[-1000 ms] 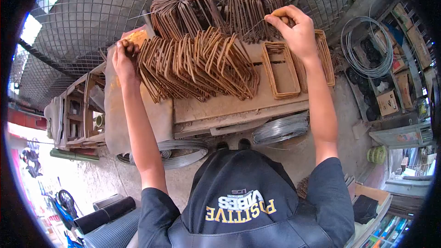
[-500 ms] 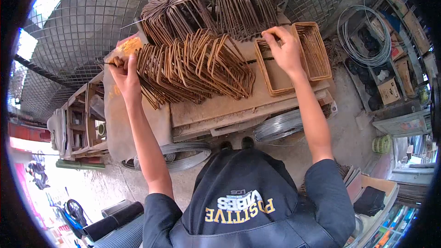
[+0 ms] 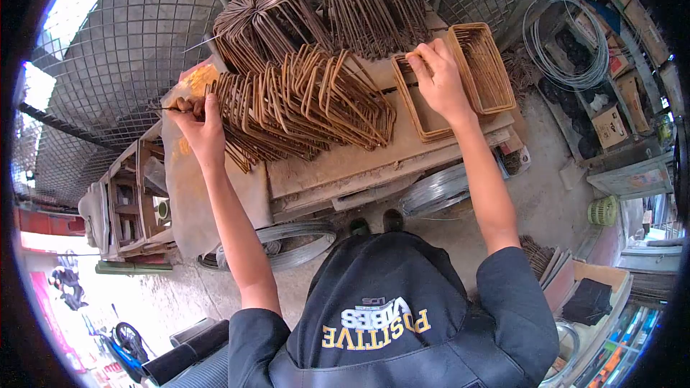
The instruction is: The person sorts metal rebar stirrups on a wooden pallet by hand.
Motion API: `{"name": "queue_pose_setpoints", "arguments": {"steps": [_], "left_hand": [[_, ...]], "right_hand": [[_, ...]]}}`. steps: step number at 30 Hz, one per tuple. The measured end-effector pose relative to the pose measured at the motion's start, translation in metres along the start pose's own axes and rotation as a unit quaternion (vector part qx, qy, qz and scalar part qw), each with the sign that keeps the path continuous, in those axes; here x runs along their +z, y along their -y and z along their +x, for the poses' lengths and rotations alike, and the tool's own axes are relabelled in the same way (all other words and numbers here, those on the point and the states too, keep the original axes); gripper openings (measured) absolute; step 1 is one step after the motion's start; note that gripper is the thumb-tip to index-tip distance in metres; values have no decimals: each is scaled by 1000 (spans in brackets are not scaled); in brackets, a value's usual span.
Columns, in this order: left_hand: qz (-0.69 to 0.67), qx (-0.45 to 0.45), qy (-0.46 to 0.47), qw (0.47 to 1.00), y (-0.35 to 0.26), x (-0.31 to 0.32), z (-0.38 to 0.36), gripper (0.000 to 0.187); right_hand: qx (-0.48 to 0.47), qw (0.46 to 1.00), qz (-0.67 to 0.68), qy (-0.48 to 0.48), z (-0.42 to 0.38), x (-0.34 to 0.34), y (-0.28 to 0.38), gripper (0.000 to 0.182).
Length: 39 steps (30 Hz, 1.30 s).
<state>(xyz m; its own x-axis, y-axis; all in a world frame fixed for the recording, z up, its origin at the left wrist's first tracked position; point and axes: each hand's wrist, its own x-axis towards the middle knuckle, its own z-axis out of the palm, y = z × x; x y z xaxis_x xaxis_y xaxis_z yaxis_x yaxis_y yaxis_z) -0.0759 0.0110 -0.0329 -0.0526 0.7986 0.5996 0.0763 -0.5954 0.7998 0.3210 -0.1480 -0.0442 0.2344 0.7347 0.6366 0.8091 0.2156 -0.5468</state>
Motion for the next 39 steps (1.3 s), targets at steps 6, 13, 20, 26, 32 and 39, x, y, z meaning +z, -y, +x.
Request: {"name": "queue_pose_setpoints", "arguments": {"steps": [6,13,20,26,32,39], "left_hand": [[-12,2,-15,1000,2,4,-1,46],[11,-8,-21,1000,-3,6,-4,39],[-6,13,0,1000,-3,6,-3,41],[12,3,1,1000,1,3,-4,47],[14,-6,-12,1000,-6,5,-5,43],[-15,-12,-7,1000,7,2,-5,33]], "right_hand": [[113,989,35,85,-23,18,-32,37],[49,998,25,-14,-36,-31,19,33],[316,920,-226,56,-101,-51,34,37],[358,900,-245,32,-111,-46,14,36],[305,917,-256,-30,-101,-48,22,28],[210,959,27,-188,-87,-42,36,11]]}}
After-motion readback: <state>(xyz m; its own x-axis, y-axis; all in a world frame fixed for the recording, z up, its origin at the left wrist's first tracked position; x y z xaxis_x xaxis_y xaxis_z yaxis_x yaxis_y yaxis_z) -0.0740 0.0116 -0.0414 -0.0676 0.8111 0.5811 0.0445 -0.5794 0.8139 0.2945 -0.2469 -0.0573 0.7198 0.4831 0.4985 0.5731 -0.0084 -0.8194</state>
